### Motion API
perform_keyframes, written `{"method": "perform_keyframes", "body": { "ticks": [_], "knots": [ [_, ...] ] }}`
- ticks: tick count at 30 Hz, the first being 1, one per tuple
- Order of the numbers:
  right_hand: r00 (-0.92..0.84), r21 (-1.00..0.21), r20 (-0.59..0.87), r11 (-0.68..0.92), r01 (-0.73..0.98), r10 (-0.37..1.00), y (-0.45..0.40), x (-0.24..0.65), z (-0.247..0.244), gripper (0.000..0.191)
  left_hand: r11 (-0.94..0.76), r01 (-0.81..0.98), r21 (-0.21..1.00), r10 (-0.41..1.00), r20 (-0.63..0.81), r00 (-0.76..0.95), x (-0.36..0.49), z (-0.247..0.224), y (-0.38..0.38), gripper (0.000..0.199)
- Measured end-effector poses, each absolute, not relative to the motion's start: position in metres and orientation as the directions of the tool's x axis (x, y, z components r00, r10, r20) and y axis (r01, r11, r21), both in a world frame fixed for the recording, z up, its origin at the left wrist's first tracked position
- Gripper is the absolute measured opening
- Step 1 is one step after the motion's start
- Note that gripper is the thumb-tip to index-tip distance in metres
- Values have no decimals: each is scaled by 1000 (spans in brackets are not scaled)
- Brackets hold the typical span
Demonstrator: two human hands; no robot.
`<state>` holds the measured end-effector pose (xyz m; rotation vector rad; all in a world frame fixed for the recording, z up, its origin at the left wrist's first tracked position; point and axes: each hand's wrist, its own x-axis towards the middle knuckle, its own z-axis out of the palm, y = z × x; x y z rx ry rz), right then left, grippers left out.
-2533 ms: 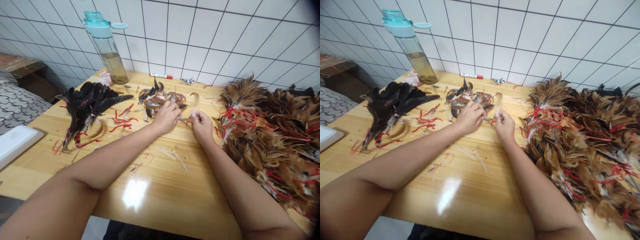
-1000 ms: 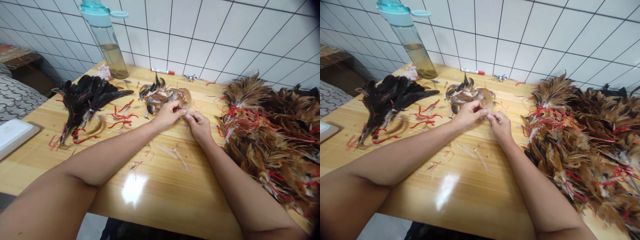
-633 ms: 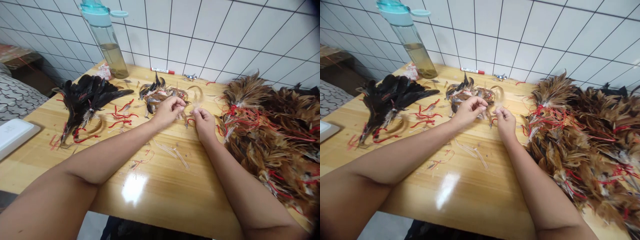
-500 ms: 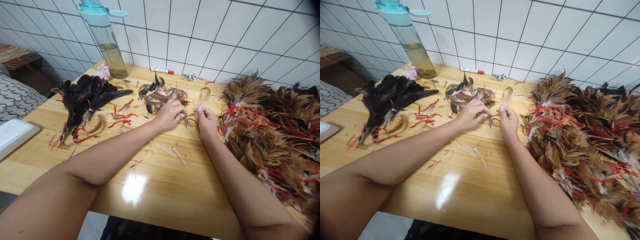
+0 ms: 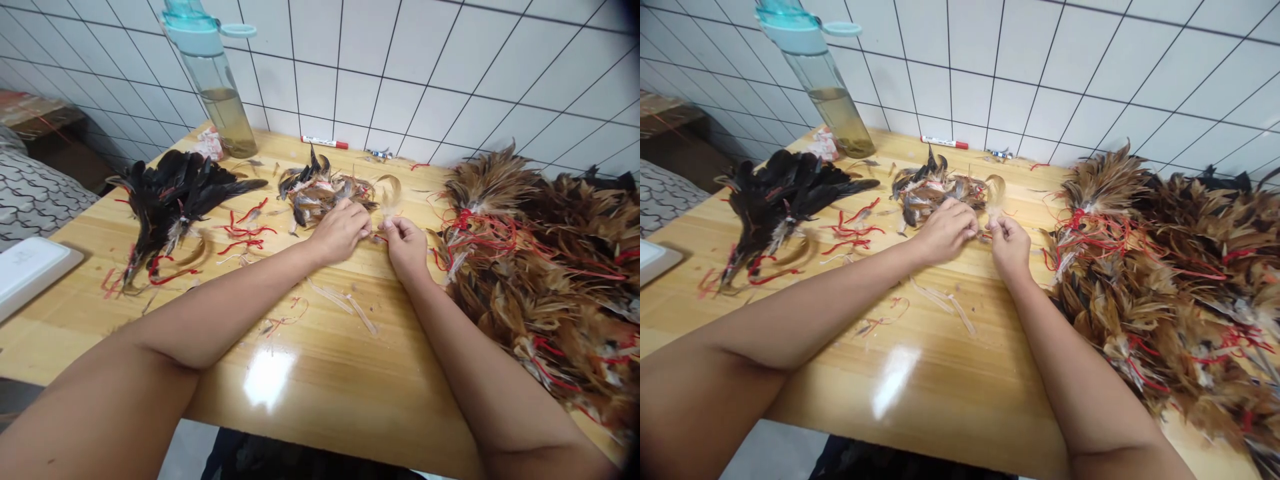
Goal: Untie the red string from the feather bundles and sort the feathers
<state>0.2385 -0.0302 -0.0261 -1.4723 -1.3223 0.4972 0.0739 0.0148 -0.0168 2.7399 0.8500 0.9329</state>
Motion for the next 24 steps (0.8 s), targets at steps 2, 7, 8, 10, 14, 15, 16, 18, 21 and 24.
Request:
{"method": "perform_keyframes", "body": {
  "ticks": [2, 7, 8, 10, 14, 15, 16, 18, 21, 24],
  "knots": [
    [299, -865, 320, 149, 479, 899, -30, 238, -26, 22, -833, 469, 295, 551, 530, 644, 73, -16, 15, 12],
    [270, -830, 329, 140, 541, 905, -31, 238, -25, 22, -803, 564, 193, 569, 532, 627, 72, -15, 16, 13],
    [262, -821, 328, 137, 554, 908, -31, 238, -25, 22, -798, 585, 148, 562, 536, 630, 72, -14, 16, 13],
    [242, -805, 329, 137, 578, 913, -31, 238, -25, 23, -785, 616, 58, 542, 544, 640, 71, -12, 15, 16],
    [202, -772, 347, 156, 617, 916, -31, 240, -27, 24, -764, 643, -59, 508, 560, 654, 70, -8, 14, 23],
    [193, -764, 351, 161, 624, 916, -30, 240, -28, 23, -761, 645, -71, 502, 565, 654, 70, -7, 14, 25],
    [187, -758, 355, 165, 631, 916, -30, 241, -28, 23, -757, 648, -80, 499, 570, 653, 70, -7, 14, 26],
    [176, -750, 357, 170, 639, 917, -29, 241, -29, 21, -751, 653, -95, 493, 578, 650, 70, -7, 14, 27],
    [167, -753, 344, 165, 637, 924, -28, 242, -29, 21, -745, 656, -123, 482, 582, 656, 70, -6, 13, 29],
    [166, -776, 313, 151, 612, 935, -27, 242, -29, 20, -738, 657, -153, 480, 566, 671, 70, -5, 13, 30]
  ]
}}
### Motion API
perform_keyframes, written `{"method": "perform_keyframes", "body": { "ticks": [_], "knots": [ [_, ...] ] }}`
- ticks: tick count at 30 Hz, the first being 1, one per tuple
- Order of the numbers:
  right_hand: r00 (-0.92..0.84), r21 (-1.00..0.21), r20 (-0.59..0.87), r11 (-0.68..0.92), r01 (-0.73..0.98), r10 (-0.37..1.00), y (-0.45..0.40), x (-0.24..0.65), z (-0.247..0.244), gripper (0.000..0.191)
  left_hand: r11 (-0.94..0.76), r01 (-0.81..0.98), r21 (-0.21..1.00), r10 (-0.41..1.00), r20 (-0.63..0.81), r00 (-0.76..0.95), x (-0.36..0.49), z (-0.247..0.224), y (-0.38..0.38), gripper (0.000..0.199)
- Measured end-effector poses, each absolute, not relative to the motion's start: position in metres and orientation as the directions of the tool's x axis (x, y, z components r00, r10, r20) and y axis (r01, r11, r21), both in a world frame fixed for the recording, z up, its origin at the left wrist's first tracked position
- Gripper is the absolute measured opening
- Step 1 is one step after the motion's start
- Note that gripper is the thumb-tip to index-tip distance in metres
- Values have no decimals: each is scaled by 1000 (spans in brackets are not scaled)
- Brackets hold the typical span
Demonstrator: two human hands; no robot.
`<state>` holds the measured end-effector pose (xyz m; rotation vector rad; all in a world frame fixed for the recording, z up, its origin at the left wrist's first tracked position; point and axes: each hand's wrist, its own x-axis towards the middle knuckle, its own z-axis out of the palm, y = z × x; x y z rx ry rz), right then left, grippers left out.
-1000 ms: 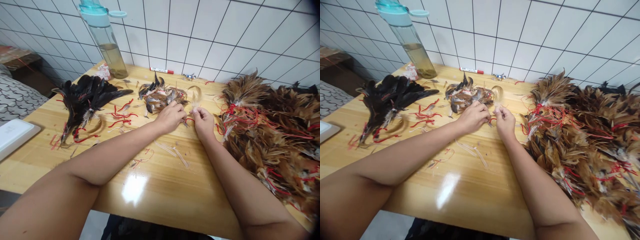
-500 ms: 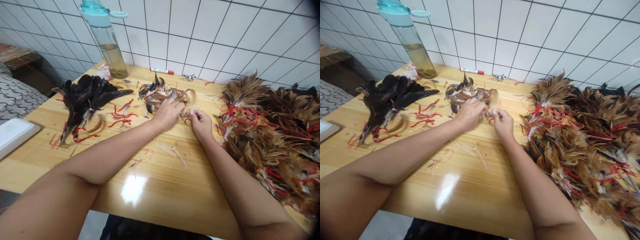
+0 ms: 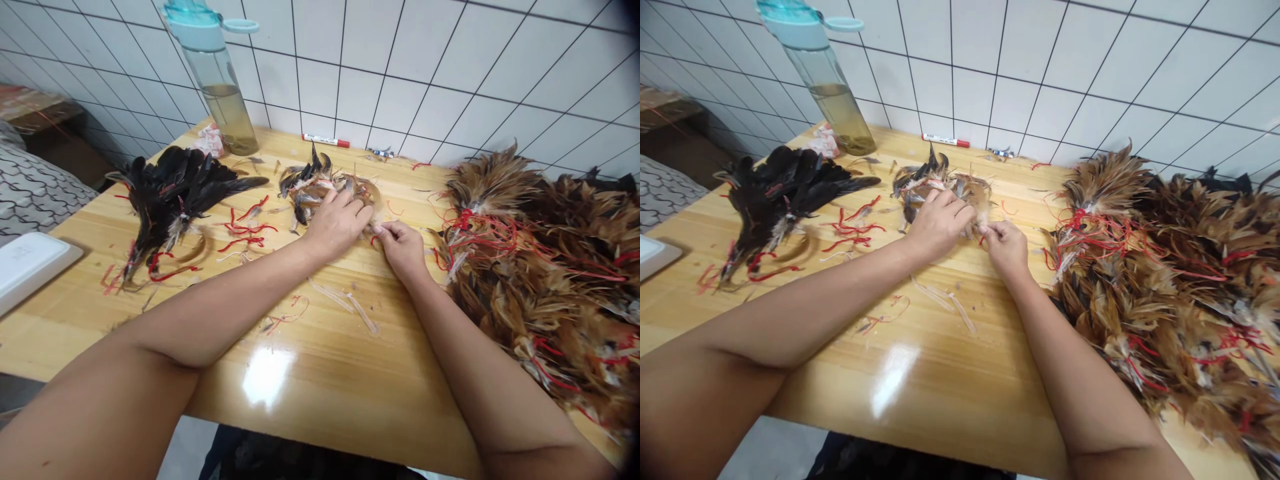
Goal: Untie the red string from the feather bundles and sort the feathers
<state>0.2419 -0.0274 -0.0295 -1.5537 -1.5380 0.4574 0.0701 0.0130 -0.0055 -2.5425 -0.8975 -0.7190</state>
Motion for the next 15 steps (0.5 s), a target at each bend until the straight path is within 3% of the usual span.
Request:
{"method": "perform_keyframes", "body": {
  "ticks": [4, 15],
  "knots": [
    [159, -822, 257, 129, 555, 953, -27, 241, -30, 19, -755, 646, -115, 493, 551, 674, 71, -5, 12, 31],
    [145, -946, 203, 156, 283, 968, -26, 239, -28, 26, -810, 547, 211, 537, 644, 546, 71, -2, 10, 26]
  ]
}}
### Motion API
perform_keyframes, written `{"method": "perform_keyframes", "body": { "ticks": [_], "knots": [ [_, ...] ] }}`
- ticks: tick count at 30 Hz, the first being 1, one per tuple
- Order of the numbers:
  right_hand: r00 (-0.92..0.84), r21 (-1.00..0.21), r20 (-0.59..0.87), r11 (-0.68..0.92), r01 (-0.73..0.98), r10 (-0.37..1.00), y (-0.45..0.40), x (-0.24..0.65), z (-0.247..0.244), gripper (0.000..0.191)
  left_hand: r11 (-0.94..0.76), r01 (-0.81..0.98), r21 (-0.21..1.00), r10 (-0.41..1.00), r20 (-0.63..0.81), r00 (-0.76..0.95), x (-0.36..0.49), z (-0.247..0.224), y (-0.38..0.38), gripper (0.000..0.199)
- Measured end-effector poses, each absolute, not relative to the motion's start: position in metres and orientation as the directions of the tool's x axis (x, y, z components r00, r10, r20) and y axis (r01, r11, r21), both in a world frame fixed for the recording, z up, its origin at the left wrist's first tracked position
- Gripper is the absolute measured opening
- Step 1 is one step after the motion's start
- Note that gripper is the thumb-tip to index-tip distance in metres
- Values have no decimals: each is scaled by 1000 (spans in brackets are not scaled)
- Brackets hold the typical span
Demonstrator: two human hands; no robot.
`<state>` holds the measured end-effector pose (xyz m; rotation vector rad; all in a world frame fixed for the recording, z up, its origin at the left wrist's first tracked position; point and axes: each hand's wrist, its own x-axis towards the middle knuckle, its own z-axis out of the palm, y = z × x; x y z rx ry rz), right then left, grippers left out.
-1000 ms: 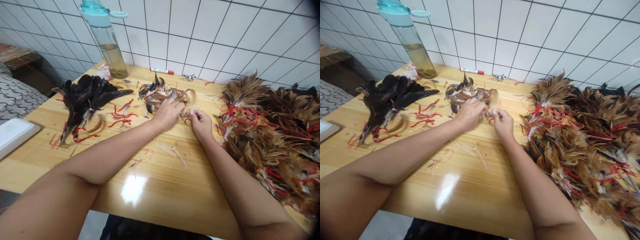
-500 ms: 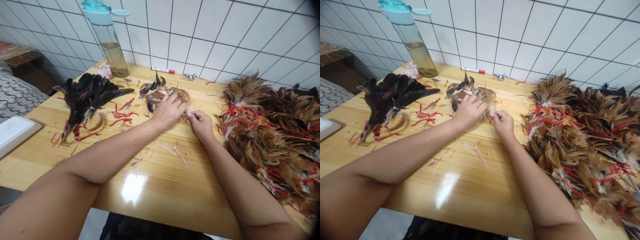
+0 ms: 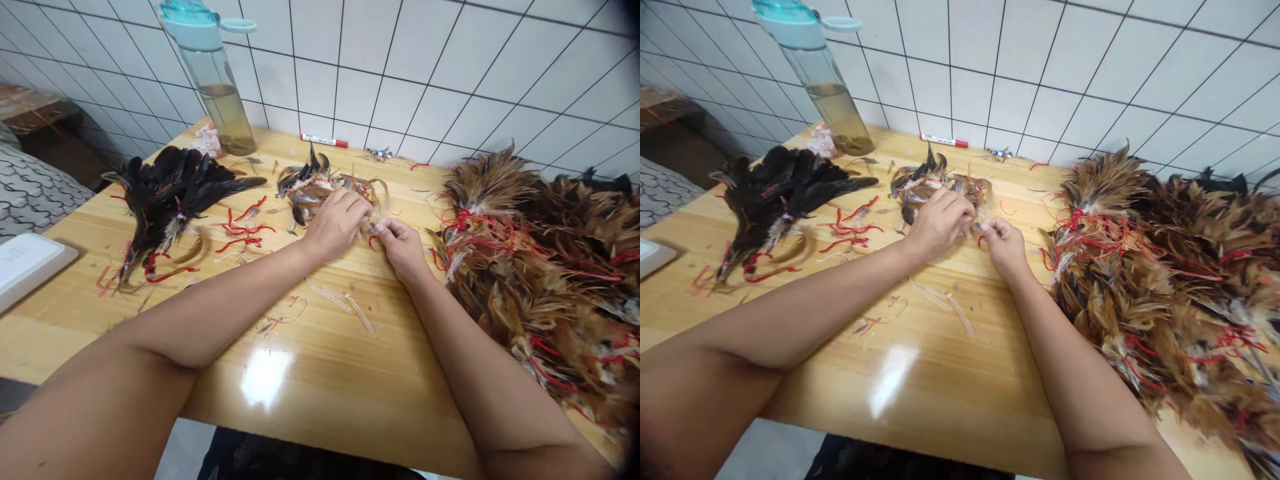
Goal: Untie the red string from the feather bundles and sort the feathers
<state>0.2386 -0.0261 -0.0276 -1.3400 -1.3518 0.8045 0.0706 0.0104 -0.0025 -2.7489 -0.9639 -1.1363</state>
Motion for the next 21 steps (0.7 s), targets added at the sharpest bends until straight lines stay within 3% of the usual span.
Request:
{"method": "perform_keyframes", "body": {
  "ticks": [4, 8, 15, 21],
  "knots": [
    [169, -972, 172, 140, 186, 970, -25, 241, -27, 29, -769, 566, 298, 574, 711, 407, 70, 0, 6, 21],
    [218, -979, 182, 155, 135, 959, -25, 241, -27, 28, -768, 514, 382, 623, 632, 461, 74, -2, 2, 20],
    [197, -899, 286, 192, 393, 938, -30, 233, -28, 20, -536, 370, 759, 819, 361, 447, 79, -3, 4, 19],
    [177, -851, 310, 189, 490, 934, -31, 233, -29, 22, -403, 297, 866, 865, 254, 432, 80, -7, 9, 16]
  ]
}}
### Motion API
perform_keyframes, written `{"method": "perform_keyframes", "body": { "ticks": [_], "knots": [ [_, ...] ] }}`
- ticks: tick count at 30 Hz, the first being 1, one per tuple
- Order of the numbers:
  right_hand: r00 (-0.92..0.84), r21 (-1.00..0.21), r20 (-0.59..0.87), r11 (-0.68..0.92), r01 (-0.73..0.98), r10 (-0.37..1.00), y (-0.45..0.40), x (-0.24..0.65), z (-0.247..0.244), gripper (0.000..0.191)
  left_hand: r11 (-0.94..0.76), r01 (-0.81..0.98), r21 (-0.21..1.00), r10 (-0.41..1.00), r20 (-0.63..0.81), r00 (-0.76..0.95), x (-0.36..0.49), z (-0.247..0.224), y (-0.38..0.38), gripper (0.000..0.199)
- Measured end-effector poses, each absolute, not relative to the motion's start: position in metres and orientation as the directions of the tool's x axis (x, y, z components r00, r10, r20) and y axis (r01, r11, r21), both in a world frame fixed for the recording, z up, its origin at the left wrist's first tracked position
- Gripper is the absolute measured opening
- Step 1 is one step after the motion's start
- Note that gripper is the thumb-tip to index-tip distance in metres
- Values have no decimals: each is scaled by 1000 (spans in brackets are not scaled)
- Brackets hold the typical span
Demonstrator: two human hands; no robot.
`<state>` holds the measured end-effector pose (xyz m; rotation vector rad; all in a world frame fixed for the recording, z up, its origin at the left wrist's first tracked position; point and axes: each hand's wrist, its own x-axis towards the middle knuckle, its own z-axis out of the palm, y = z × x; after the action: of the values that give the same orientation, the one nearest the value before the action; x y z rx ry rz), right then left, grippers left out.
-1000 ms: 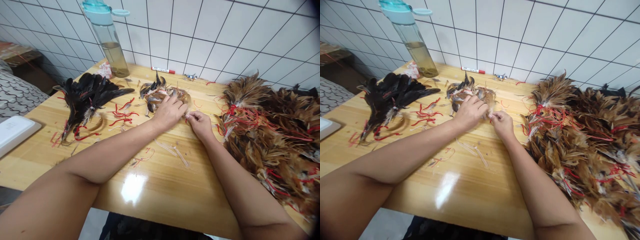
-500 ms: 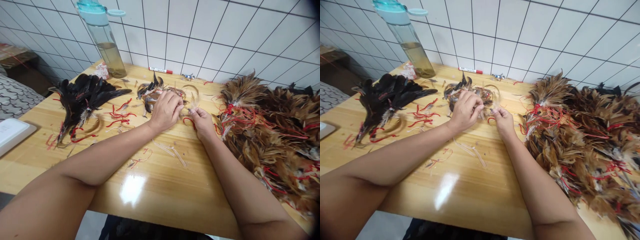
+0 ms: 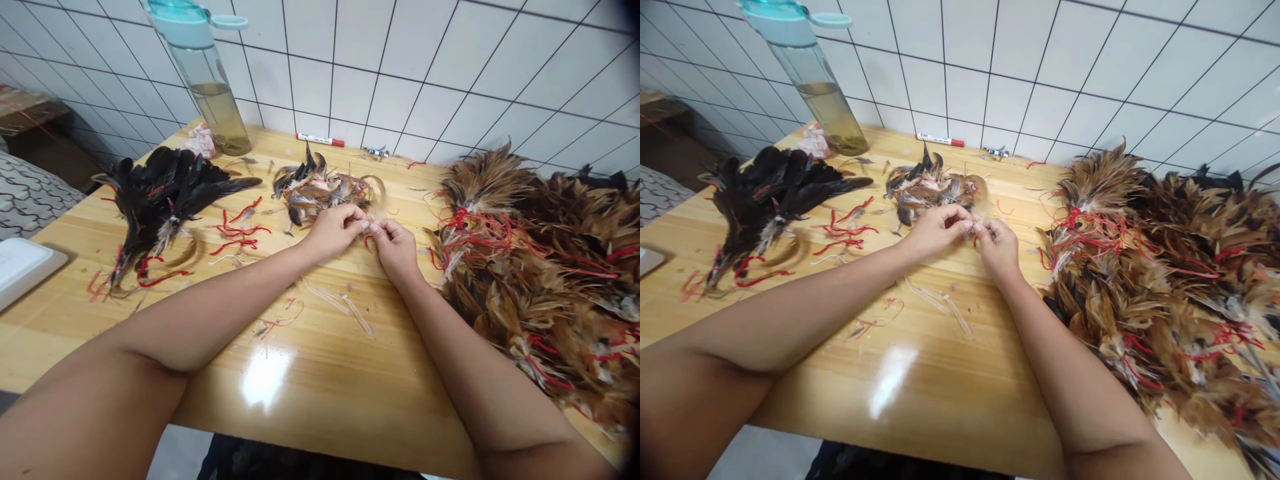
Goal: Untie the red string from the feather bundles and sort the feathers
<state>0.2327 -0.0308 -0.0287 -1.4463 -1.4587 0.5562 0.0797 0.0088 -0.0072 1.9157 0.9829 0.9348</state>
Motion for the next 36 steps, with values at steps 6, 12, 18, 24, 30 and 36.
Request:
{"method": "perform_keyframes", "body": {
  "ticks": [6, 12, 18, 24, 30, 36],
  "knots": [
    [191, -876, 278, 168, 452, 941, -30, 233, -31, 22, -406, 269, 874, 862, 268, 431, 80, -11, 11, 11],
    [211, -883, 292, 178, 434, 933, -28, 234, -34, 21, -329, 173, 928, 880, 235, 412, 81, -9, 9, 8],
    [172, -941, 215, 157, 299, 961, -28, 233, -32, 23, -242, 27, 970, 884, 209, 418, 83, -11, 9, 6],
    [115, -940, 229, 188, 285, 967, -28, 232, -31, 26, -243, -29, 970, 870, 231, 437, 83, -13, 10, 7],
    [69, -895, 272, 226, 385, 960, -28, 234, -32, 22, -191, -85, 978, 849, 208, 486, 83, -14, 10, 14],
    [43, -821, 339, 273, 502, 940, -30, 231, -32, 20, -152, -79, 985, 870, 171, 463, 84, -15, 10, 16]
  ]
}}
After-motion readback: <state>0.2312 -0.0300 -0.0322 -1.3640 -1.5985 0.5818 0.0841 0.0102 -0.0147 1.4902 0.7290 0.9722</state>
